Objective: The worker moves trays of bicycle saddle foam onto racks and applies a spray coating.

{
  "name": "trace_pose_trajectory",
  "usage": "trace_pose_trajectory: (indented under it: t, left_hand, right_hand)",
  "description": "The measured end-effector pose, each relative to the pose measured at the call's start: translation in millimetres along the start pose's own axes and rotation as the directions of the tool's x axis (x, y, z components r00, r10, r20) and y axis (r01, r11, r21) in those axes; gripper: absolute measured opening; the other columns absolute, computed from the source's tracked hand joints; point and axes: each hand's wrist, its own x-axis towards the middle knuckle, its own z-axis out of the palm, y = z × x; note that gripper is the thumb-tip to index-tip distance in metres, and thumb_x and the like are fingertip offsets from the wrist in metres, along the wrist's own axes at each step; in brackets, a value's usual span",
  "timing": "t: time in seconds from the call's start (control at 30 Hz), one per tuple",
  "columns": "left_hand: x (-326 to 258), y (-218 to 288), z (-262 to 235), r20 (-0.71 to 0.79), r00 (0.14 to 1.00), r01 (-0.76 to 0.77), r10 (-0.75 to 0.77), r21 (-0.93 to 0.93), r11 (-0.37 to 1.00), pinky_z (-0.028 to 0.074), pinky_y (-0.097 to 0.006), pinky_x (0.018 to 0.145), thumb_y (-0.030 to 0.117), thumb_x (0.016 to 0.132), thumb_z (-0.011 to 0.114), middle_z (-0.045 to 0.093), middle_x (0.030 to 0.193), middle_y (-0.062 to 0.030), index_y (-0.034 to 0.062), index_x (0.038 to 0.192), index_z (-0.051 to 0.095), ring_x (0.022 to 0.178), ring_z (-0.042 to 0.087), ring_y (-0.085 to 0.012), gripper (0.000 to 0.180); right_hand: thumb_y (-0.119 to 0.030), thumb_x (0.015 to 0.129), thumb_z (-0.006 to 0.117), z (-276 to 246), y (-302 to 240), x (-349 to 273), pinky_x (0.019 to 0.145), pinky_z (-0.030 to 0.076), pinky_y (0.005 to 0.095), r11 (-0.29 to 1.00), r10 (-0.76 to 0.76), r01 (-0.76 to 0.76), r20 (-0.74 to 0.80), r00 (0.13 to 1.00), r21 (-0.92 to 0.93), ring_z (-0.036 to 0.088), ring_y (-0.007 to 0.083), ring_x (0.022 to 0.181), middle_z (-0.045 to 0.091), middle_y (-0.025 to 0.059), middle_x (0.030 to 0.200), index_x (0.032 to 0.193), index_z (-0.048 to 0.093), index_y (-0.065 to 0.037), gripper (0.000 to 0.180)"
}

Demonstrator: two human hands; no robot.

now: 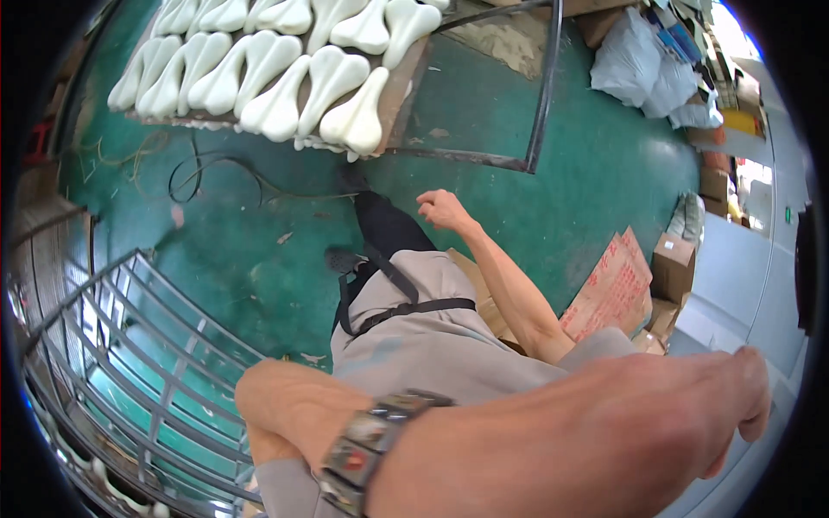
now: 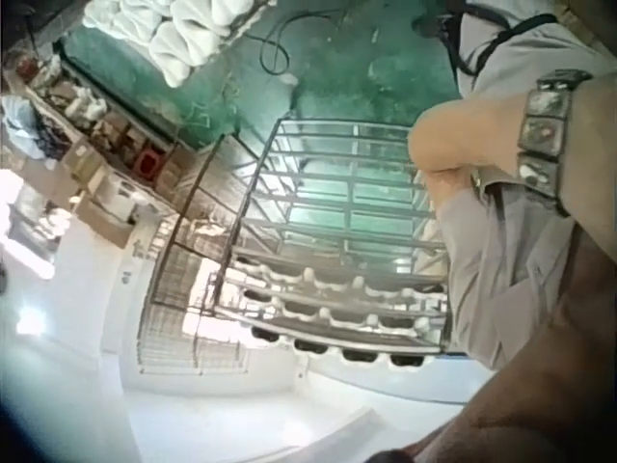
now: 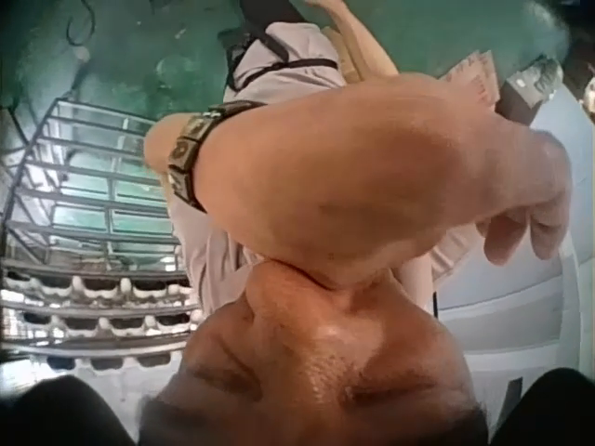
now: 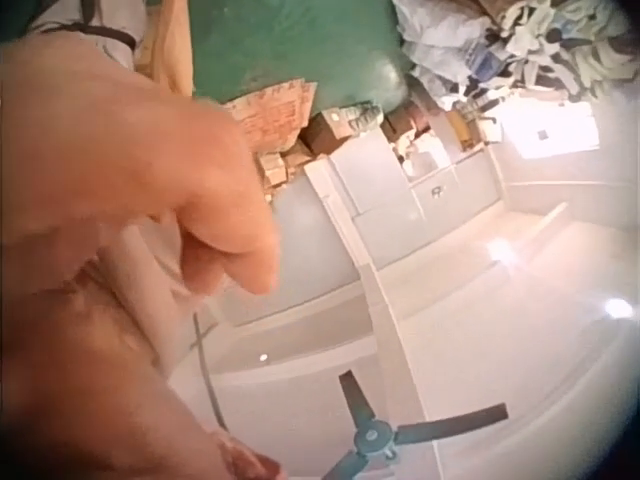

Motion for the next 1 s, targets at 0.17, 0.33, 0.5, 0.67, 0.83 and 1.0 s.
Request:
trace_pose_trajectory:
  t: [0.17,0.33,0.5,0.67,0.83,1.0]
  left_hand:
    - [4,15,42,-0.119,0.991,0.071,-0.052,0.158,0.985,0.054,-0.041,0.073,0.012,0.079,0.070,0.067,0.095,-0.0144,0.0037,0.103,0.070,0.091,0.069,-0.0309,0.026]
    - [54,-15,34,-0.161,0.983,0.136,-0.087,0.320,0.938,0.054,-0.041,0.074,0.012,0.078,0.071,0.068,0.096,-0.0146,0.0041,0.103,0.070,0.092,0.069,-0.0311,0.026]
    - [-29,-213,-83,-0.509,0.834,0.543,-0.216,0.685,0.486,0.053,-0.039,0.082,0.010,0.088,0.066,0.072,0.109,-0.0101,0.0049,0.104,0.070,0.097,0.067,-0.0282,0.018]
    - [-176,-277,-82,-0.349,-0.005,0.966,-0.937,0.240,-0.094,0.054,-0.047,0.096,0.038,0.089,0.077,0.074,0.112,-0.0210,0.0054,0.133,0.064,0.111,0.069,-0.0376,0.055]
    - [-327,-292,-36,-0.717,-0.047,0.813,-0.696,0.378,-0.444,0.056,-0.051,0.090,0.023,0.093,0.074,0.075,0.104,-0.0180,0.0039,0.136,0.061,0.100,0.071,-0.0392,0.049]
    - [-359,-373,-22,-0.335,-0.568,0.650,-0.752,-0.742,-0.160,0.060,-0.039,0.077,0.023,0.096,0.072,0.076,0.105,-0.0105,0.0051,0.131,0.065,0.089,0.075,-0.0260,0.039]
  right_hand:
    - [-0.016,0.090,0.057,-20,34,-8,0.062,0.063,0.0360,0.976,-0.102,0.102,0.009,0.995,-0.192,0.074,0.0205,0.076,0.078,0.0136,0.099,0.130,0.070,0.002,0.045]
    - [-0.016,0.090,0.059,-49,-6,28,0.062,0.063,0.0366,0.978,-0.114,0.117,0.028,0.993,-0.173,0.075,0.0204,0.080,0.078,0.0133,0.100,0.129,0.070,0.002,0.044]
    - [-0.017,0.091,0.058,-83,-56,95,0.062,0.061,0.0357,0.968,-0.195,0.201,0.056,0.979,-0.152,0.073,0.0200,0.077,0.077,0.0115,0.096,0.127,0.071,0.002,0.043]
    - [-0.016,0.092,0.057,-171,-52,162,0.064,0.062,0.0349,0.995,-0.071,0.073,0.038,0.997,-0.066,0.073,0.0203,0.074,0.078,0.0124,0.095,0.127,0.070,0.004,0.043]
    - [-0.009,0.085,0.057,-177,-15,243,0.058,0.063,0.0376,0.993,0.120,-0.119,0.095,0.988,-0.016,0.074,0.0257,0.066,0.077,0.0140,0.083,0.120,0.074,0.001,0.040]
    - [-0.008,0.082,0.059,-217,16,286,0.057,0.063,0.0379,0.968,0.250,-0.249,0.017,0.968,-0.037,0.075,0.0262,0.067,0.076,0.0150,0.082,0.119,0.074,0.001,0.041]
